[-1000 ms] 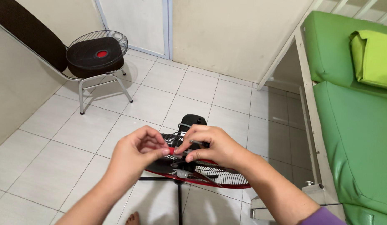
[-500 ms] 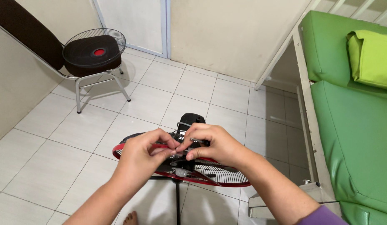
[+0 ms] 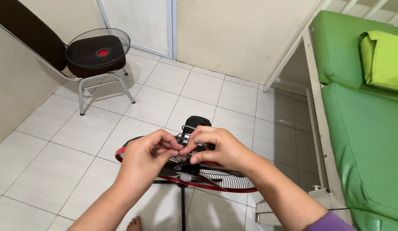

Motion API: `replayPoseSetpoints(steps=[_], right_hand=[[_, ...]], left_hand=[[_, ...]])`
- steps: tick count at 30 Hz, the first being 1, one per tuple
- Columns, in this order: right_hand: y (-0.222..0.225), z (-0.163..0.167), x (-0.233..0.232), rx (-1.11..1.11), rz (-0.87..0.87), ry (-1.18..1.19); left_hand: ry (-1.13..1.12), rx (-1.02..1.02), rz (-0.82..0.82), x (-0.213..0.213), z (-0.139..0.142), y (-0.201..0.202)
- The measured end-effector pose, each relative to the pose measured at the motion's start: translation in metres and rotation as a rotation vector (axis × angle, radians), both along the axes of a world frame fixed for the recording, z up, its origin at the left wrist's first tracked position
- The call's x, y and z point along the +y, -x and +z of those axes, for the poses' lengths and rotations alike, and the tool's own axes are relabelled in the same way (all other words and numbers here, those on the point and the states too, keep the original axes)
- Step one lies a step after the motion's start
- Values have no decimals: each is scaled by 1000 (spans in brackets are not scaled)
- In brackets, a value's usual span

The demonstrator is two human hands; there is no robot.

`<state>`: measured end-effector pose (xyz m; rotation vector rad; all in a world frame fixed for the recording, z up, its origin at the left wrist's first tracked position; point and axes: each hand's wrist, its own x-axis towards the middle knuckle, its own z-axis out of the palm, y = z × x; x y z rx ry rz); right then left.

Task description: The person wipes the blades and grille of a standing fan with a cloth, then removes the front grille and fits a red rim ring around it, securing it with a clip at the fan's front. They press and fasten the clip near the motor housing to hold the ring in place.

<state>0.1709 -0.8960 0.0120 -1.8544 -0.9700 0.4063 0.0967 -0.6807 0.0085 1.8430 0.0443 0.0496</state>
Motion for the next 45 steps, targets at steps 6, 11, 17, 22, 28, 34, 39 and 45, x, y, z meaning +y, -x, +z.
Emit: replayPoseSetpoints(steps=[6,11,17,22,28,34,39,45], right_hand=[[0,0,-2,-14,-14,17],[0,-1,-4,0,-17,9],[-1,-5,-3,-19,-5,-14],[-5,-6,-1,-24,1,16],[-8,-5,1,-14,33,7],[-8,-2,2,11,53,19],[-5,-1,5,91,20,70],[-4,-4,7,101,31,33]], left_hand=[[7,-8,-3,-1,-4,-1],[159,47,-41,1,-6,-2],[163,84,-44,0,2,-7],[-54,84,-57,1,11,-9],[-154,-9,-74,3,9,-11],[-261,-29,-41,8,-9,-10],[-102,-254,-66,11,-28,-6],[-108,-317,-73,16,-38,-4]])
